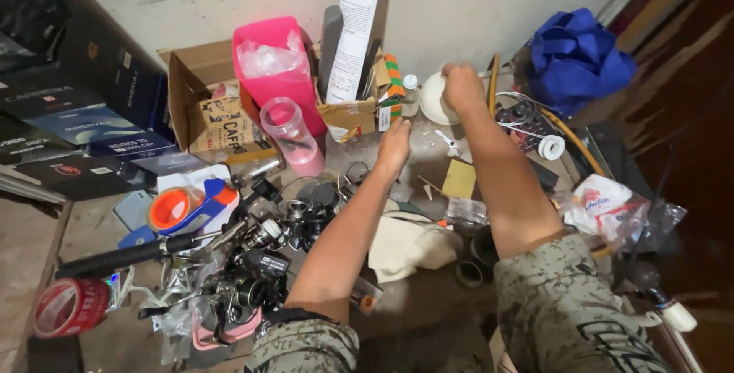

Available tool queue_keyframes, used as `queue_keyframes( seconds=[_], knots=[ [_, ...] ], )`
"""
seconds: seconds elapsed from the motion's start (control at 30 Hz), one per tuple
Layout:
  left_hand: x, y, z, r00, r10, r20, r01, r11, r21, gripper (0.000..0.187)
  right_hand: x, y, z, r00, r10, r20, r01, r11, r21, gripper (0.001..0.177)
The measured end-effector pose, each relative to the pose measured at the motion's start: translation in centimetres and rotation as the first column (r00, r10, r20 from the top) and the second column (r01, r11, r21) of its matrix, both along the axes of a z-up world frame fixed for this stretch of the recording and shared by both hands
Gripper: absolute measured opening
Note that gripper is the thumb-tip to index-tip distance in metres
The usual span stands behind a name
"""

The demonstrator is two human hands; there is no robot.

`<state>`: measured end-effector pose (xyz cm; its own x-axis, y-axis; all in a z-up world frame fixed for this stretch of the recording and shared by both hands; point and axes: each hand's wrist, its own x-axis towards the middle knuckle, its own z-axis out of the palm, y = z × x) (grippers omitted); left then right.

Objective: Cleaning and repairing various fishing reel components on a workbench.

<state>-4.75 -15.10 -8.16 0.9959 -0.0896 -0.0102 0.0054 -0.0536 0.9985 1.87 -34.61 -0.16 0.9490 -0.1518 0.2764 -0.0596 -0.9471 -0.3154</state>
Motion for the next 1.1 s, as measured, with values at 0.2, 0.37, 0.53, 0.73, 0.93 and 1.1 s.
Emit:
queue_keyframes(
  seconds=[0.2, 0.37, 0.53, 0.73, 0.93, 1.1],
  knots=[
    [0.7, 0.2, -3.5, 1.0, -0.027, -0.008, 0.027, 1.0, -0.013, 0.061, 0.1, -0.6, -0.8, 0.995, 0.075, 0.06, -0.081, 0.99, 0.115, 0.059],
    [0.2, 0.3, -4.0, 0.999, -0.037, -0.005, 0.037, 0.999, 0.026, 0.061, -3.1, -0.9, 2.8, 0.992, 0.013, 0.122, -0.028, 0.992, 0.119, 0.055],
    [-0.9, -0.1, -3.8, 0.999, -0.027, -0.034, 0.026, 1.0, -0.011, 0.059, -4.4, -1.9, -1.0, 0.99, 0.137, 0.019, -0.136, 0.99, -0.025, 0.013],
    [-2.8, -0.4, -4.7, 1.0, -0.028, -0.008, 0.028, 0.999, -0.021, 0.057, -7.9, -1.8, -8.0, 0.912, 0.154, -0.379, -0.211, 0.971, -0.112, 0.016],
    [-4.7, -0.4, -3.8, 0.998, -0.051, -0.041, 0.049, 0.998, -0.045, 0.057, -11.2, -0.4, -5.2, 0.954, 0.113, -0.277, -0.161, 0.974, -0.157, 0.018],
    [-5.4, 0.1, -3.3, 0.997, -0.07, -0.02, 0.069, 0.997, -0.044, 0.057, -13.0, 0.3, -1.7, 0.925, 0.131, -0.357, -0.142, 0.99, -0.005, 0.03]
  ],
)
